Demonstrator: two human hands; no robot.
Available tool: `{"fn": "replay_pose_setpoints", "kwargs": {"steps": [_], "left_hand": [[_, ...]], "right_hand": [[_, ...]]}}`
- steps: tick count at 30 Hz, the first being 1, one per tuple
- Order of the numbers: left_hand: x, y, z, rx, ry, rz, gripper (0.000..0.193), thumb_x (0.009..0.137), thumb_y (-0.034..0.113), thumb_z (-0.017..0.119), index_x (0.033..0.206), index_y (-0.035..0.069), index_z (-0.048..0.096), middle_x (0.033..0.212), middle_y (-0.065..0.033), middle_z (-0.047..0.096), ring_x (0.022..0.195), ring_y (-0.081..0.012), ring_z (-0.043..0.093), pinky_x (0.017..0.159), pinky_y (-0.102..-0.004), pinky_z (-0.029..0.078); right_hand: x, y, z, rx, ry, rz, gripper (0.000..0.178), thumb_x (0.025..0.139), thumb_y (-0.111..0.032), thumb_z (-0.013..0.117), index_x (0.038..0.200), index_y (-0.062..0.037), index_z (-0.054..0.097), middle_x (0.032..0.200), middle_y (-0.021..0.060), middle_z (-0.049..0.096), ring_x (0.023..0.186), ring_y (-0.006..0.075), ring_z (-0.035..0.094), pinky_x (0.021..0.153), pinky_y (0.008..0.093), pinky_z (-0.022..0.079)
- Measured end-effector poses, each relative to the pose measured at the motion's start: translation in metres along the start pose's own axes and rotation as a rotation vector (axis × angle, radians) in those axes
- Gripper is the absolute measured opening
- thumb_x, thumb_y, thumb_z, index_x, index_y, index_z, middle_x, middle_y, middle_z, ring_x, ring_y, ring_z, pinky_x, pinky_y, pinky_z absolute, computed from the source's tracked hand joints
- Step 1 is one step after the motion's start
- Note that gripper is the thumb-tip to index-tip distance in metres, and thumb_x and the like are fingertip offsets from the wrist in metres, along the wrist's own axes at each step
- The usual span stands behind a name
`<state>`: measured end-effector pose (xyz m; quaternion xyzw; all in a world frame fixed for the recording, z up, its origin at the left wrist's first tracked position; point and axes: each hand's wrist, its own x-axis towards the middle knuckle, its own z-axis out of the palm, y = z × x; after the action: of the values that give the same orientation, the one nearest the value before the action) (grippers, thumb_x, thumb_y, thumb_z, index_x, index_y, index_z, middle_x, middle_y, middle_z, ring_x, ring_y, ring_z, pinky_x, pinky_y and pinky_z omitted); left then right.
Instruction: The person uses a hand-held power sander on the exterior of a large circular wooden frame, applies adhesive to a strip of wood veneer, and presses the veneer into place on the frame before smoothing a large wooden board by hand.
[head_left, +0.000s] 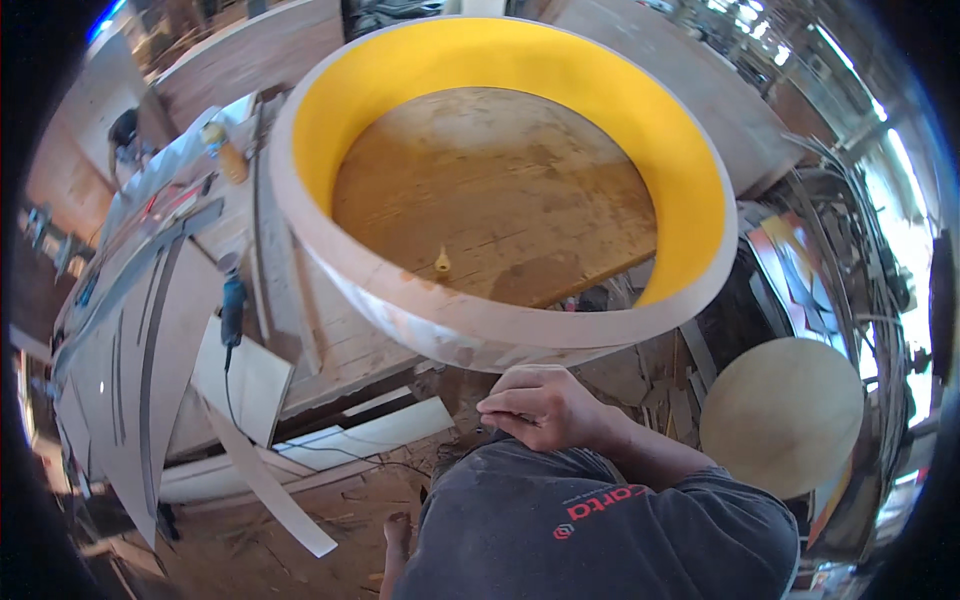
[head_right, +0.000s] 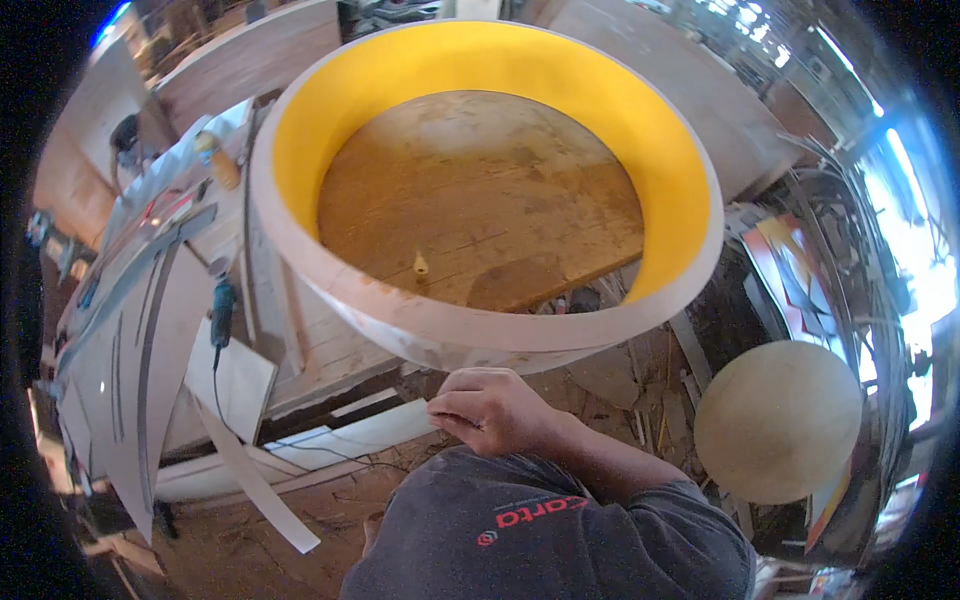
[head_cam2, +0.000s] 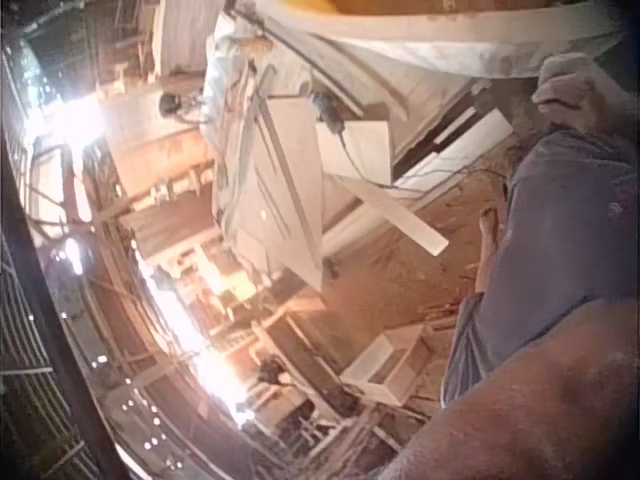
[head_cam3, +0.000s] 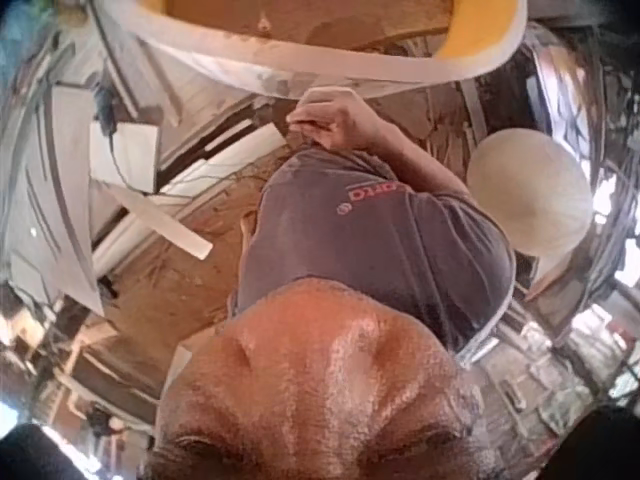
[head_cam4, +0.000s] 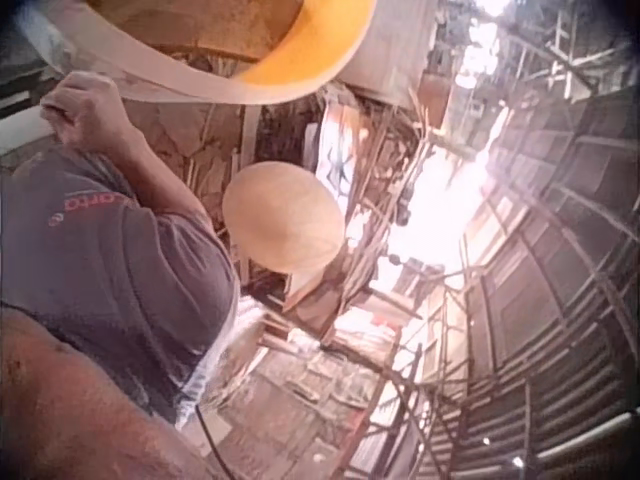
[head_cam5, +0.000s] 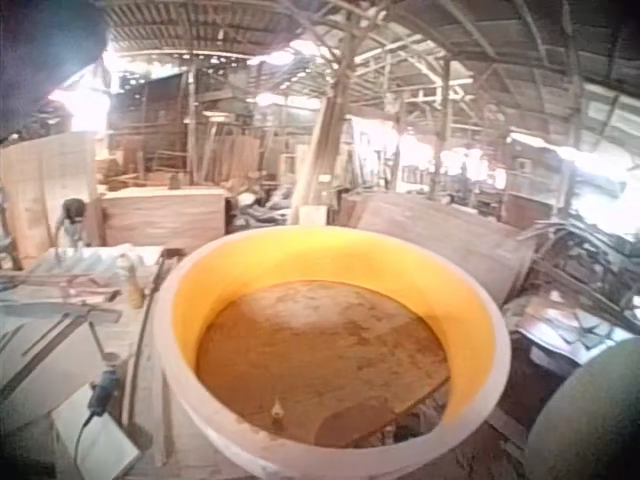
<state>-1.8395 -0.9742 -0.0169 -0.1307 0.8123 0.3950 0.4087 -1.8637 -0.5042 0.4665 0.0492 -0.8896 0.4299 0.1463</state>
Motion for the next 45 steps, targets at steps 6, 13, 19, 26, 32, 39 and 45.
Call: {"fn": "replay_pose_setpoints", "kwargs": {"steps": [6,13,19,26,32,39,45], "left_hand": [[-0.004,0.073,0.013,-0.148,0.029,0.155,0.030,0.095,0.023,0.075,0.110,-0.003,0.072,0.086,-0.0096,0.072,0.071,-0.0175,0.068,0.061,-0.0344,0.053],[-0.004,0.187,0.056,0.034,0.066,0.059,0.034,0.100,0.025,0.068,0.123,0.001,0.067,0.088,-0.0079,0.071,0.073,-0.0171,0.067,0.059,-0.0329,0.051],[0.038,0.217,0.125,-0.436,0.106,-0.006,0.035,0.101,0.030,0.066,0.121,0.002,0.064,0.088,-0.0066,0.069,0.075,-0.0175,0.066,0.059,-0.0319,0.049],[0.051,0.285,0.156,-0.278,-0.030,0.216,0.036,0.104,0.030,0.066,0.113,-0.004,0.064,0.086,-0.0117,0.068,0.077,-0.0210,0.065,0.068,-0.0366,0.056],[0.071,0.287,0.126,-0.164,-0.151,0.116,0.033,0.103,0.035,0.063,0.116,0.005,0.064,0.083,-0.0030,0.064,0.074,-0.0159,0.065,0.057,-0.0302,0.048],[0.102,0.208,0.086,-0.063,-0.312,0.186,0.033,0.103,0.037,0.063,0.105,0.004,0.068,0.076,-0.0043,0.066,0.060,-0.0166,0.063,0.049,-0.0321,0.049],[0.062,0.217,0.088,0.726,-0.485,0.389,0.030,0.100,0.031,0.061,0.089,0.005,0.071,0.079,-0.0090,0.072,0.068,-0.0192,0.070,0.060,-0.0383,0.055]], "right_hand": [[-0.009,0.037,-0.051,-0.023,0.145,-0.011,0.014,0.085,-0.007,0.082,0.098,-0.0039,0.076,0.088,0.0108,0.072,0.078,0.0292,0.071,0.069,0.0386,0.057],[-0.035,0.112,-0.142,-0.149,0.275,-0.071,0.015,0.082,-0.004,0.082,0.096,-0.0036,0.076,0.085,0.0102,0.072,0.075,0.0271,0.071,0.066,0.0360,0.056],[-0.049,0.163,-0.219,-0.283,0.357,-0.056,0.014,0.084,-0.014,0.080,0.092,-0.0069,0.072,0.084,0.0060,0.066,0.081,0.0275,0.066,0.069,0.0401,0.054],[-0.121,0.165,-0.235,-0.370,0.559,0.088,0.015,0.085,-0.014,0.079,0.098,-0.0074,0.073,0.091,0.0043,0.068,0.086,0.0258,0.067,0.077,0.0388,0.055],[-0.174,0.132,-0.195,-0.623,0.562,0.241,0.031,0.084,-0.029,0.082,0.109,-0.0130,0.074,0.117,0.0083,0.067,0.117,0.0307,0.062,0.108,0.0549,0.044],[-0.270,0.133,-0.119,-0.668,0.814,0.600,0.032,0.078,-0.013,0.081,0.109,-0.0086,0.073,0.114,0.0124,0.066,0.109,0.0352,0.062,0.097,0.0506,0.048],[-0.434,0.161,0.003,-0.453,0.746,1.303,0.023,0.079,-0.018,0.080,0.097,-0.0061,0.071,0.097,0.0175,0.066,0.094,0.0413,0.065,0.080,0.0509,0.053]]}}
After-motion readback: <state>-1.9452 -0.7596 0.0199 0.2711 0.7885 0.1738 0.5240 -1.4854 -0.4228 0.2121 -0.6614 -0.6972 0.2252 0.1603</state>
